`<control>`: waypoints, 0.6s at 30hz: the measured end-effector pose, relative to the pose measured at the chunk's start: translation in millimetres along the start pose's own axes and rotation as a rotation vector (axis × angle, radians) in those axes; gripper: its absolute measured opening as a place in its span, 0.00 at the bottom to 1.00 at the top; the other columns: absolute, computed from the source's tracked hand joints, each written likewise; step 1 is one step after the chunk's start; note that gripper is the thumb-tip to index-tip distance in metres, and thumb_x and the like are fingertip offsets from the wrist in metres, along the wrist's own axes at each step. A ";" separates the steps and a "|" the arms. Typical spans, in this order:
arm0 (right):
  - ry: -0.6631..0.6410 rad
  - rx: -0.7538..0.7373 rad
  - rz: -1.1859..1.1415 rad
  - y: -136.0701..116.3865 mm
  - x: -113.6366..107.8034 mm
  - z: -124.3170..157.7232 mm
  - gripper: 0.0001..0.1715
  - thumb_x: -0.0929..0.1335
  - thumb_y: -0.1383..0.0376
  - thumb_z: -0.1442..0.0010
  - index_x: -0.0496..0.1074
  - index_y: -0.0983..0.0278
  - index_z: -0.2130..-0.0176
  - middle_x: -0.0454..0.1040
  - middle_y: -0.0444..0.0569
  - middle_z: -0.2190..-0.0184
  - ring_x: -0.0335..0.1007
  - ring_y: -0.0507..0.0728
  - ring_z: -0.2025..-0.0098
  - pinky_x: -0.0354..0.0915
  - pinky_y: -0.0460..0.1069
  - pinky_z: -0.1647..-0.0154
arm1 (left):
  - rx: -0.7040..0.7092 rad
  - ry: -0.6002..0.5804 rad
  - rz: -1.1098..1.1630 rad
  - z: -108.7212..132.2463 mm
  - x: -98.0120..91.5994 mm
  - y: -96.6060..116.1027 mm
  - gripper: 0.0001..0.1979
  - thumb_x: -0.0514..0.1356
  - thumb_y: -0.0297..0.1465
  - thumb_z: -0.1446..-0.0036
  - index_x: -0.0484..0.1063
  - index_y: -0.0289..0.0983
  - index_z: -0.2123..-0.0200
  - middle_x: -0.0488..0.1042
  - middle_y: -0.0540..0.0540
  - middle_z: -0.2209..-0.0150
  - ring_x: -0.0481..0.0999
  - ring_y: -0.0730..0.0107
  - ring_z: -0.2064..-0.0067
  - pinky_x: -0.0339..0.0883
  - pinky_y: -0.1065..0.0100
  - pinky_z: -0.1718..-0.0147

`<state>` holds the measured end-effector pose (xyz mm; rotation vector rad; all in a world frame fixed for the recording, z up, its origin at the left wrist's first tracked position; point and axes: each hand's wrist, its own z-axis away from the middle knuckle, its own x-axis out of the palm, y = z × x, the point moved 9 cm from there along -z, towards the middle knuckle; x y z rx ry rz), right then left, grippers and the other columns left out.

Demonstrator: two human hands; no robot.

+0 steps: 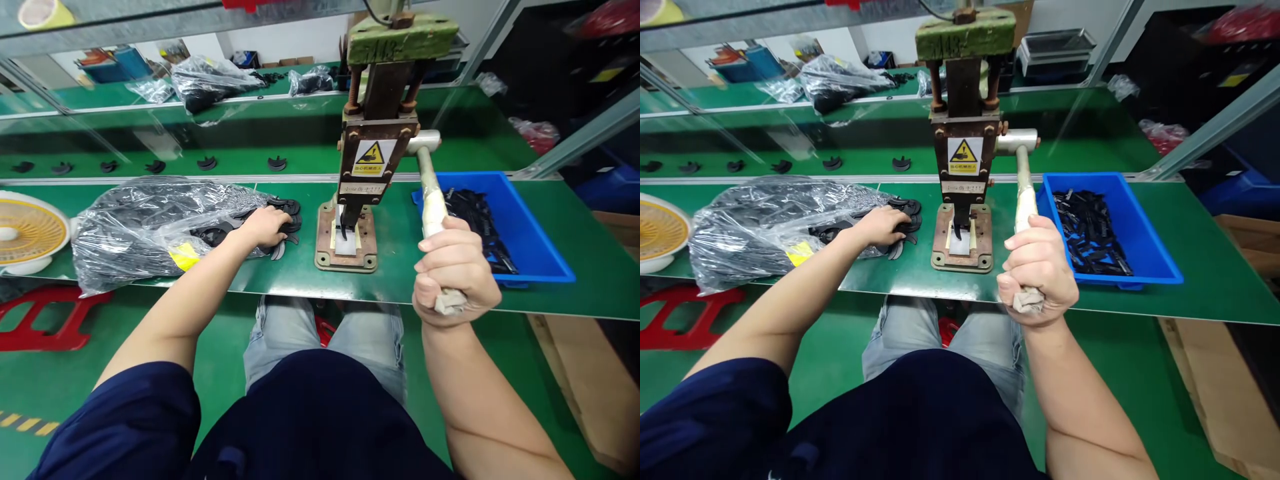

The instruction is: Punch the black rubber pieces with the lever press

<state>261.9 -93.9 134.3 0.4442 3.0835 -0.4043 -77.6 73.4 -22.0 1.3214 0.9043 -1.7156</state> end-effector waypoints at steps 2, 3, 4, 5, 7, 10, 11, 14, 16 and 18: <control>-0.011 0.000 0.010 0.1 0.7 -0.1 0.17 0.74 0.60 0.39 0.67 0.59 0.74 0.73 0.38 0.76 0.78 0.54 0.62 0.73 0.68 0.37 | -0.019 -0.021 -0.034 -6.0 -3.1 1.4 0.31 0.66 0.43 0.38 0.74 0.40 0.33 0.78 0.34 0.38 0.74 0.42 0.37 0.65 0.53 0.39; -0.015 0.001 0.015 0.2 1.0 -0.1 0.17 0.74 0.60 0.39 0.67 0.59 0.74 0.73 0.38 0.76 0.78 0.54 0.62 0.73 0.68 0.37 | -0.032 -0.036 -0.048 -8.5 -4.3 1.6 0.32 0.66 0.43 0.38 0.74 0.40 0.33 0.78 0.34 0.38 0.74 0.41 0.37 0.65 0.52 0.39; -0.015 0.002 0.019 0.1 0.9 -0.1 0.16 0.74 0.60 0.39 0.67 0.58 0.74 0.73 0.38 0.76 0.78 0.54 0.62 0.74 0.68 0.37 | -0.039 -0.053 -0.059 -10.8 -5.0 1.9 0.32 0.66 0.43 0.37 0.73 0.40 0.33 0.78 0.33 0.38 0.73 0.41 0.37 0.65 0.52 0.39; -0.013 0.003 0.022 0.0 0.6 -0.1 0.16 0.74 0.59 0.39 0.67 0.58 0.74 0.73 0.38 0.76 0.78 0.54 0.62 0.74 0.68 0.38 | -0.038 -0.072 -0.069 -12.9 -4.9 2.6 0.31 0.65 0.43 0.37 0.74 0.40 0.33 0.78 0.33 0.39 0.73 0.41 0.36 0.64 0.52 0.39; -0.005 0.008 0.022 0.0 -0.2 -0.2 0.15 0.74 0.60 0.39 0.68 0.58 0.74 0.72 0.38 0.76 0.79 0.54 0.63 0.74 0.68 0.38 | -0.023 -0.109 -0.077 -16.5 -2.9 4.2 0.28 0.64 0.41 0.36 0.76 0.41 0.35 0.79 0.34 0.40 0.73 0.42 0.36 0.63 0.53 0.38; -0.009 0.001 0.018 -0.7 -0.3 -0.4 0.15 0.74 0.60 0.40 0.68 0.58 0.74 0.73 0.38 0.76 0.78 0.54 0.63 0.74 0.68 0.38 | 0.002 -0.139 -0.068 -20.8 1.0 5.1 0.25 0.64 0.40 0.37 0.78 0.41 0.38 0.80 0.35 0.41 0.73 0.43 0.37 0.62 0.53 0.38; -0.014 -0.001 0.020 -0.9 -0.1 -0.5 0.15 0.74 0.60 0.39 0.67 0.58 0.74 0.73 0.38 0.76 0.78 0.54 0.63 0.74 0.68 0.38 | 0.014 -0.146 -0.069 -21.8 2.3 5.5 0.25 0.65 0.40 0.37 0.79 0.42 0.38 0.80 0.35 0.41 0.74 0.43 0.37 0.62 0.53 0.38; -0.021 0.006 0.030 -0.9 0.1 -0.7 0.16 0.74 0.60 0.39 0.67 0.58 0.74 0.73 0.38 0.76 0.78 0.54 0.63 0.74 0.67 0.39 | 0.046 -0.158 -0.077 -23.5 3.7 6.7 0.25 0.65 0.39 0.39 0.79 0.42 0.39 0.80 0.36 0.43 0.75 0.44 0.39 0.64 0.55 0.40; -0.021 0.014 0.029 -0.7 0.0 -0.8 0.15 0.73 0.61 0.39 0.67 0.58 0.74 0.72 0.38 0.76 0.78 0.55 0.63 0.73 0.67 0.39 | 0.047 -0.148 -0.050 -24.1 1.7 6.5 0.25 0.66 0.39 0.40 0.78 0.43 0.40 0.80 0.38 0.44 0.77 0.46 0.41 0.66 0.57 0.42; -0.019 0.009 0.024 -1.5 0.0 -0.8 0.15 0.73 0.61 0.40 0.67 0.58 0.74 0.72 0.39 0.77 0.78 0.55 0.63 0.73 0.67 0.38 | 0.052 -0.131 -0.025 -24.1 -0.8 6.9 0.23 0.68 0.41 0.42 0.79 0.44 0.44 0.80 0.39 0.46 0.77 0.47 0.42 0.67 0.57 0.44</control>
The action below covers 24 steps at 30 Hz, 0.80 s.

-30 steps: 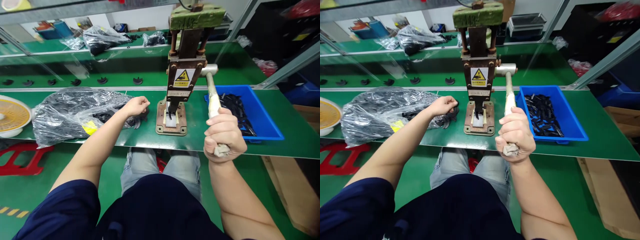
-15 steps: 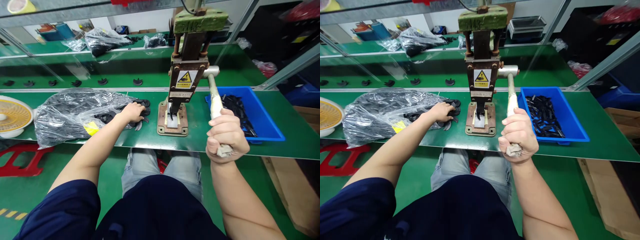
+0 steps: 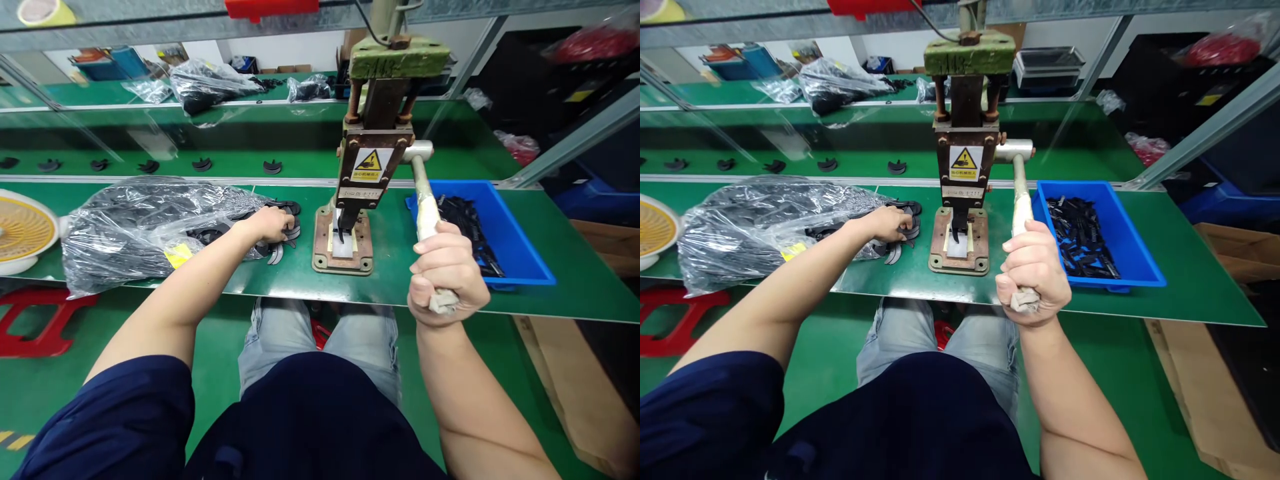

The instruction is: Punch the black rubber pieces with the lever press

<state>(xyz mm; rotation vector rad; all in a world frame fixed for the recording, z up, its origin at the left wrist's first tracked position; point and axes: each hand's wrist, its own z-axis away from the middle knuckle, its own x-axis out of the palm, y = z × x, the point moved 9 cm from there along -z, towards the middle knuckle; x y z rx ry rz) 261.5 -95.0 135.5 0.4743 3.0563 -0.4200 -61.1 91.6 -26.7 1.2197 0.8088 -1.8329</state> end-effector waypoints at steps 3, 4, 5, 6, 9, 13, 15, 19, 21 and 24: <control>-0.003 0.002 0.006 0.2 0.2 0.3 0.14 0.73 0.61 0.40 0.67 0.58 0.73 0.72 0.39 0.77 0.78 0.55 0.63 0.73 0.68 0.39 | 0.019 0.034 0.020 1.3 -2.4 2.5 0.19 0.69 0.44 0.44 0.81 0.44 0.51 0.79 0.40 0.49 0.77 0.46 0.43 0.68 0.57 0.46; -0.005 0.003 0.009 0.4 0.3 0.4 0.14 0.73 0.61 0.40 0.67 0.57 0.73 0.72 0.39 0.77 0.77 0.56 0.63 0.73 0.68 0.39 | 0.026 0.051 0.037 2.0 -3.3 3.5 0.17 0.70 0.43 0.44 0.81 0.43 0.54 0.79 0.40 0.49 0.77 0.46 0.43 0.68 0.58 0.46; -0.007 0.006 0.010 0.8 0.3 0.5 0.14 0.73 0.61 0.40 0.67 0.57 0.73 0.72 0.39 0.76 0.77 0.56 0.63 0.73 0.68 0.38 | 0.033 0.071 0.065 2.8 -4.5 4.3 0.16 0.70 0.42 0.44 0.80 0.43 0.55 0.79 0.40 0.51 0.78 0.48 0.44 0.69 0.59 0.47; -0.009 0.006 0.009 1.0 0.1 0.6 0.14 0.73 0.61 0.40 0.67 0.58 0.73 0.72 0.39 0.76 0.78 0.56 0.62 0.73 0.68 0.38 | 0.036 0.096 0.105 3.9 -6.5 4.6 0.14 0.69 0.41 0.44 0.79 0.42 0.57 0.80 0.40 0.52 0.79 0.49 0.46 0.69 0.60 0.49; -0.011 0.003 0.008 0.8 -0.1 0.6 0.14 0.73 0.61 0.40 0.67 0.58 0.73 0.72 0.39 0.76 0.78 0.55 0.62 0.72 0.68 0.38 | -0.020 0.209 0.266 8.4 -18.1 -1.8 0.09 0.66 0.38 0.40 0.76 0.41 0.59 0.81 0.42 0.59 0.80 0.54 0.55 0.69 0.61 0.54; -0.009 0.007 0.016 -1.1 1.2 0.2 0.15 0.73 0.60 0.38 0.67 0.58 0.73 0.72 0.39 0.76 0.78 0.55 0.62 0.73 0.68 0.37 | -0.193 0.334 0.703 15.5 -26.6 -17.0 0.09 0.66 0.38 0.38 0.69 0.42 0.63 0.79 0.46 0.68 0.80 0.59 0.63 0.69 0.63 0.62; 0.010 0.026 0.027 -1.1 0.8 0.2 0.17 0.72 0.58 0.37 0.66 0.58 0.74 0.72 0.39 0.76 0.78 0.54 0.62 0.73 0.68 0.37 | -0.208 0.322 1.031 15.0 -20.5 -11.0 0.15 0.69 0.39 0.40 0.65 0.41 0.67 0.77 0.48 0.72 0.78 0.64 0.68 0.68 0.67 0.67; 0.023 0.039 0.053 -1.9 1.1 0.2 0.20 0.72 0.56 0.35 0.65 0.58 0.75 0.71 0.39 0.77 0.78 0.54 0.63 0.74 0.68 0.38 | -0.124 0.312 1.414 9.1 -13.7 22.3 0.21 0.77 0.38 0.47 0.67 0.39 0.70 0.74 0.51 0.76 0.72 0.73 0.75 0.63 0.72 0.73; 0.016 0.040 0.050 -1.9 1.6 -0.1 0.20 0.72 0.56 0.35 0.65 0.58 0.74 0.71 0.39 0.77 0.78 0.54 0.63 0.74 0.68 0.38 | -0.108 0.365 1.553 5.6 -12.9 36.2 0.20 0.78 0.34 0.48 0.69 0.38 0.66 0.75 0.52 0.75 0.73 0.74 0.75 0.64 0.72 0.72; 0.012 0.040 0.038 -2.1 1.6 -0.4 0.19 0.72 0.57 0.35 0.66 0.58 0.74 0.71 0.39 0.77 0.78 0.54 0.62 0.73 0.68 0.37 | -0.111 0.371 1.741 -2.7 -7.4 56.6 0.24 0.79 0.31 0.49 0.68 0.37 0.58 0.79 0.52 0.74 0.77 0.72 0.75 0.68 0.71 0.70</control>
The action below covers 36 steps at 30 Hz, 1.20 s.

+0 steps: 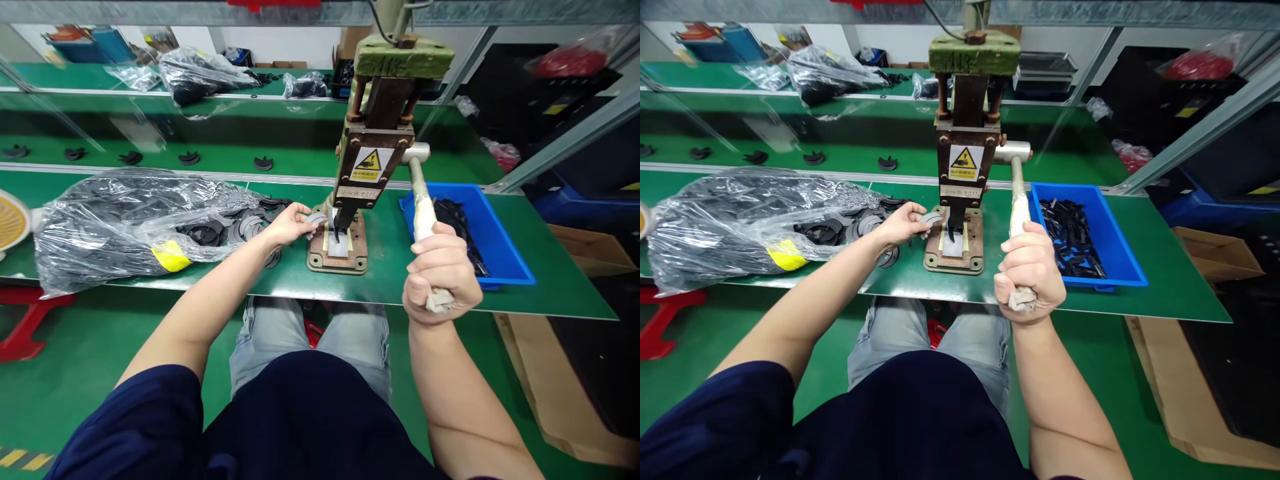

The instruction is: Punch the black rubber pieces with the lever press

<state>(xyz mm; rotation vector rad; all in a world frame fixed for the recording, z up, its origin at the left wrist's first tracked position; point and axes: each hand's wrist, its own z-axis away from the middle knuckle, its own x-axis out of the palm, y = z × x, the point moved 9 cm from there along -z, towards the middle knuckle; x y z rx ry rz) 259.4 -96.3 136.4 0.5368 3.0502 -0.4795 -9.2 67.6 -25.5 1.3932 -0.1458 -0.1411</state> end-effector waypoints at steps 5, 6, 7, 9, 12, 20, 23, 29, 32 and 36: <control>-0.002 0.004 -0.001 -1.2 0.2 -0.3 0.17 0.72 0.58 0.35 0.67 0.58 0.73 0.72 0.39 0.76 0.78 0.54 0.62 0.73 0.68 0.37 | -0.052 0.035 -0.017 -3.8 18.5 -10.1 0.18 0.77 0.33 0.44 0.71 0.35 0.65 0.79 0.49 0.75 0.76 0.75 0.76 0.67 0.73 0.72; -0.002 0.007 -0.004 -1.2 0.1 -0.4 0.17 0.72 0.58 0.35 0.67 0.58 0.73 0.72 0.39 0.76 0.78 0.54 0.62 0.73 0.68 0.37 | -0.041 0.075 -0.057 -4.2 16.8 -9.1 0.18 0.77 0.33 0.43 0.70 0.35 0.67 0.77 0.51 0.76 0.73 0.77 0.77 0.64 0.75 0.74; -0.003 0.009 -0.007 -1.3 0.1 -0.4 0.17 0.72 0.58 0.35 0.66 0.58 0.73 0.72 0.39 0.76 0.78 0.54 0.62 0.73 0.68 0.37 | -0.029 0.109 -0.100 -4.4 15.1 -7.6 0.18 0.76 0.33 0.42 0.69 0.36 0.69 0.75 0.53 0.78 0.71 0.79 0.79 0.61 0.76 0.77; -0.008 0.013 -0.005 -1.4 0.0 -0.3 0.17 0.72 0.58 0.35 0.66 0.58 0.73 0.71 0.39 0.76 0.78 0.54 0.62 0.73 0.68 0.37 | -0.019 0.134 -0.168 -4.4 14.6 -5.8 0.17 0.75 0.33 0.40 0.69 0.36 0.70 0.71 0.56 0.81 0.66 0.81 0.82 0.55 0.76 0.80; -0.018 0.019 0.013 -1.0 -0.1 0.1 0.17 0.72 0.58 0.35 0.66 0.57 0.73 0.72 0.39 0.76 0.78 0.55 0.62 0.74 0.68 0.37 | -0.046 0.094 -0.192 -5.0 18.5 -7.8 0.16 0.73 0.34 0.37 0.69 0.37 0.69 0.69 0.57 0.83 0.65 0.80 0.83 0.54 0.76 0.81; 0.010 0.002 -0.009 -2.9 0.2 -1.4 0.19 0.72 0.58 0.35 0.66 0.59 0.74 0.71 0.38 0.76 0.78 0.53 0.63 0.73 0.68 0.38 | -0.099 0.002 -0.230 -9.4 23.3 -8.6 0.13 0.73 0.32 0.37 0.71 0.36 0.67 0.73 0.52 0.81 0.71 0.77 0.81 0.62 0.75 0.80; 0.011 0.019 -0.009 -2.8 0.4 -1.4 0.19 0.72 0.58 0.35 0.66 0.59 0.74 0.71 0.39 0.76 0.78 0.54 0.62 0.73 0.69 0.37 | -0.111 -0.027 -0.248 -13.5 22.9 -7.2 0.16 0.74 0.32 0.38 0.70 0.36 0.70 0.74 0.51 0.81 0.73 0.76 0.81 0.65 0.75 0.79; 0.027 0.051 0.006 -0.7 -1.0 0.4 0.19 0.72 0.57 0.35 0.65 0.59 0.74 0.71 0.38 0.77 0.77 0.54 0.63 0.73 0.68 0.37 | -0.212 -0.135 -0.310 -23.2 24.7 -12.4 0.20 0.72 0.33 0.36 0.65 0.38 0.73 0.76 0.48 0.81 0.75 0.75 0.81 0.64 0.76 0.80; 0.027 0.048 0.006 -0.3 -1.1 0.1 0.19 0.72 0.57 0.35 0.65 0.58 0.74 0.71 0.38 0.77 0.77 0.54 0.63 0.73 0.67 0.37 | -0.262 -0.162 -0.297 -25.0 26.0 -14.7 0.22 0.73 0.34 0.37 0.64 0.38 0.73 0.75 0.47 0.81 0.76 0.74 0.80 0.64 0.77 0.80; 0.012 0.046 -0.001 0.3 -1.3 0.0 0.18 0.72 0.57 0.35 0.66 0.59 0.74 0.72 0.38 0.76 0.78 0.53 0.62 0.72 0.67 0.37 | -0.285 -0.167 -0.288 -25.1 26.9 -15.4 0.21 0.76 0.36 0.41 0.66 0.37 0.72 0.75 0.47 0.82 0.76 0.73 0.81 0.64 0.77 0.80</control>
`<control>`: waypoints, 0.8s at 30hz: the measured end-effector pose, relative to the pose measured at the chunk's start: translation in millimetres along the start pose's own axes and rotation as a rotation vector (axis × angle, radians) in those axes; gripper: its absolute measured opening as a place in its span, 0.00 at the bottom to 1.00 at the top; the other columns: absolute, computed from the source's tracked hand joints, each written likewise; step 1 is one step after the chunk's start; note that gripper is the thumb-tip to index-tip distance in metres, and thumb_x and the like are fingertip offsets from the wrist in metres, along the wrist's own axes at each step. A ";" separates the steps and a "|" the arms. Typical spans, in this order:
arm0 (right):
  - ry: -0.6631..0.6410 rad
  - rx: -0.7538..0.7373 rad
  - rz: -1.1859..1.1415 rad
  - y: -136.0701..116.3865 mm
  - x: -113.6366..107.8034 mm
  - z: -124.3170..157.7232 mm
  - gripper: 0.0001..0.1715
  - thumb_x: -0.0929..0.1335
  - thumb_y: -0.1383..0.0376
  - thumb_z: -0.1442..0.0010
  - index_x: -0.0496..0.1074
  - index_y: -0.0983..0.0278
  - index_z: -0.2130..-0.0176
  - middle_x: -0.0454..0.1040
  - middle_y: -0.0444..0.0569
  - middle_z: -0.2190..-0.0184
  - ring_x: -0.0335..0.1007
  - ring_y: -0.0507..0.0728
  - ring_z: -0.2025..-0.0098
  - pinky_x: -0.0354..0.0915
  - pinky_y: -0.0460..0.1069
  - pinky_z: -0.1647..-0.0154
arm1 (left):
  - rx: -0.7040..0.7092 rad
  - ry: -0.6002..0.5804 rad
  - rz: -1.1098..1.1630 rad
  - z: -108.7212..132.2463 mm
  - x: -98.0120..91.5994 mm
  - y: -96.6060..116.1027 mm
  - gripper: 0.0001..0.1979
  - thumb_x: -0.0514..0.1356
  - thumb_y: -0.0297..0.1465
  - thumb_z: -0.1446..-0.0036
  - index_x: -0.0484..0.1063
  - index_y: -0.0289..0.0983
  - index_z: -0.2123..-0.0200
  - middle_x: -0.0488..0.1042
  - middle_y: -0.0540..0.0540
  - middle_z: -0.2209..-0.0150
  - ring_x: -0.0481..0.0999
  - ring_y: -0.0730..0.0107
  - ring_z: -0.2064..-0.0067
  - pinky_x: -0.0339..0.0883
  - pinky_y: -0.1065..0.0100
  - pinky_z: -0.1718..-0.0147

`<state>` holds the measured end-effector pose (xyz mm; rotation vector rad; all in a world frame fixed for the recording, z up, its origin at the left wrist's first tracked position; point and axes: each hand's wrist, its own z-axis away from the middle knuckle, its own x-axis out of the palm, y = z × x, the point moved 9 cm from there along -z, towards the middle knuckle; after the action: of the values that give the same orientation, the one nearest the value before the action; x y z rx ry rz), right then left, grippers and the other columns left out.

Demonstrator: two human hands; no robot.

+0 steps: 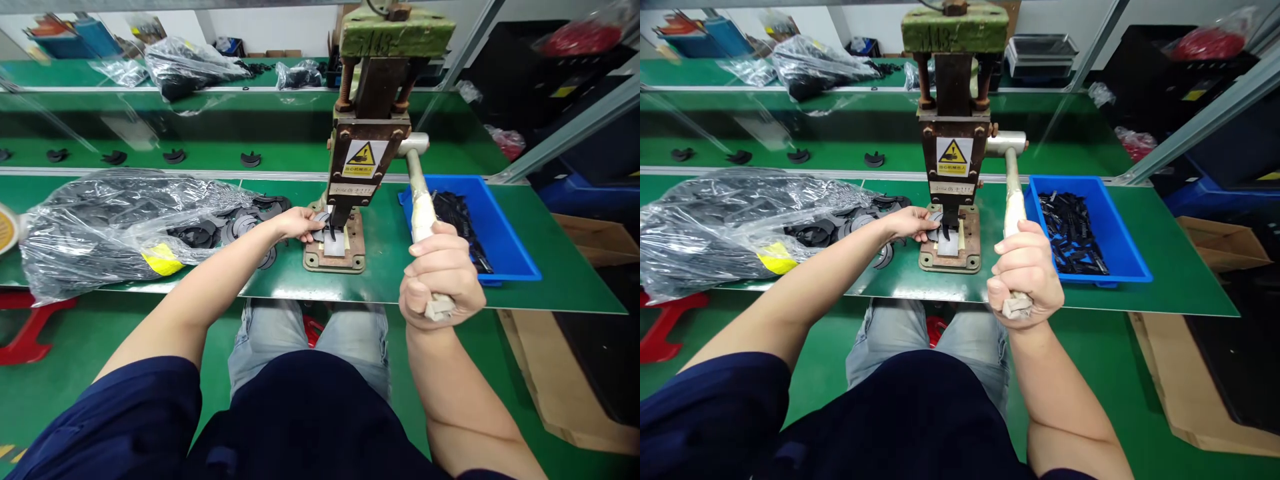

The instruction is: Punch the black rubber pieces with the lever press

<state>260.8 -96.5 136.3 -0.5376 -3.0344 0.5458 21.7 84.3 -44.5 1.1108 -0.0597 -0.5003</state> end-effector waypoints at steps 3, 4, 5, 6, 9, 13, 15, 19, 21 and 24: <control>-0.007 -0.018 -0.010 -0.6 0.2 2.4 0.18 0.72 0.58 0.35 0.66 0.59 0.73 0.72 0.39 0.76 0.78 0.54 0.62 0.72 0.68 0.38 | -0.032 -0.008 0.029 -0.2 0.6 -3.0 0.21 0.77 0.36 0.41 0.67 0.37 0.72 0.76 0.46 0.82 0.76 0.73 0.82 0.64 0.77 0.81; -0.006 -0.022 -0.017 -0.8 0.7 2.8 0.18 0.72 0.58 0.35 0.66 0.58 0.73 0.71 0.39 0.77 0.77 0.54 0.63 0.72 0.68 0.38 | -0.054 -0.016 0.051 -0.4 1.2 -5.2 0.20 0.77 0.37 0.42 0.68 0.37 0.72 0.76 0.45 0.82 0.75 0.73 0.82 0.64 0.77 0.81; -0.003 -0.026 -0.022 -1.1 1.4 2.1 0.19 0.72 0.58 0.35 0.66 0.58 0.74 0.71 0.39 0.77 0.77 0.54 0.63 0.72 0.69 0.39 | -0.079 -0.026 0.077 -0.8 2.1 -7.7 0.20 0.77 0.37 0.42 0.70 0.36 0.71 0.77 0.45 0.81 0.75 0.73 0.82 0.64 0.77 0.82; 0.005 -0.029 -0.027 -1.4 2.2 -0.3 0.20 0.72 0.57 0.35 0.65 0.59 0.74 0.70 0.39 0.77 0.77 0.54 0.64 0.72 0.69 0.39 | -0.101 -0.034 0.106 -1.2 3.0 -10.1 0.19 0.77 0.37 0.43 0.71 0.36 0.71 0.77 0.44 0.81 0.75 0.73 0.83 0.65 0.76 0.82; 0.065 -0.048 -0.084 -4.8 3.3 -24.4 0.18 0.74 0.53 0.35 0.69 0.58 0.72 0.70 0.40 0.77 0.77 0.54 0.64 0.75 0.66 0.43 | -0.133 -0.031 0.173 -2.9 4.6 -14.3 0.18 0.78 0.36 0.44 0.74 0.35 0.69 0.78 0.43 0.80 0.76 0.71 0.82 0.67 0.76 0.81; 0.120 -0.065 -0.200 -6.6 1.8 -89.6 0.21 0.75 0.49 0.37 0.78 0.52 0.47 0.78 0.43 0.58 0.81 0.54 0.54 0.75 0.59 0.43 | -0.112 0.007 0.193 1.8 7.6 -13.0 0.18 0.78 0.37 0.43 0.72 0.35 0.68 0.78 0.44 0.79 0.79 0.69 0.80 0.69 0.76 0.80; 0.102 0.024 -0.174 5.0 1.0 -115.4 0.23 0.72 0.50 0.34 0.76 0.52 0.43 0.74 0.42 0.44 0.79 0.55 0.41 0.72 0.54 0.42 | -0.065 0.028 0.217 10.8 7.4 -8.6 0.19 0.77 0.38 0.43 0.71 0.35 0.67 0.79 0.45 0.78 0.80 0.70 0.79 0.71 0.76 0.79; 0.185 0.160 -0.116 41.7 -9.1 -96.4 0.19 0.69 0.55 0.30 0.73 0.57 0.43 0.71 0.48 0.41 0.77 0.53 0.39 0.71 0.49 0.44 | 0.058 0.059 0.224 43.8 -4.1 0.5 0.21 0.75 0.41 0.39 0.68 0.36 0.68 0.78 0.47 0.79 0.81 0.70 0.77 0.71 0.77 0.78; 0.138 0.292 -0.067 67.0 1.8 -53.5 0.19 0.72 0.56 0.32 0.72 0.58 0.44 0.75 0.48 0.50 0.78 0.50 0.51 0.74 0.49 0.46 | 0.114 0.047 0.208 64.0 -9.8 4.2 0.22 0.74 0.43 0.39 0.66 0.37 0.69 0.77 0.47 0.80 0.82 0.69 0.77 0.71 0.76 0.79; -0.125 0.480 -0.103 88.6 47.4 24.4 0.15 0.75 0.56 0.36 0.75 0.62 0.53 0.79 0.46 0.61 0.79 0.51 0.60 0.77 0.49 0.55 | 0.185 0.018 0.204 91.9 -10.9 10.8 0.24 0.73 0.46 0.39 0.67 0.37 0.69 0.78 0.46 0.79 0.82 0.67 0.77 0.71 0.75 0.79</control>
<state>243.7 -10.8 81.0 -0.3297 -2.8550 1.2903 -10.9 15.1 8.8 1.2740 -0.2051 -0.3063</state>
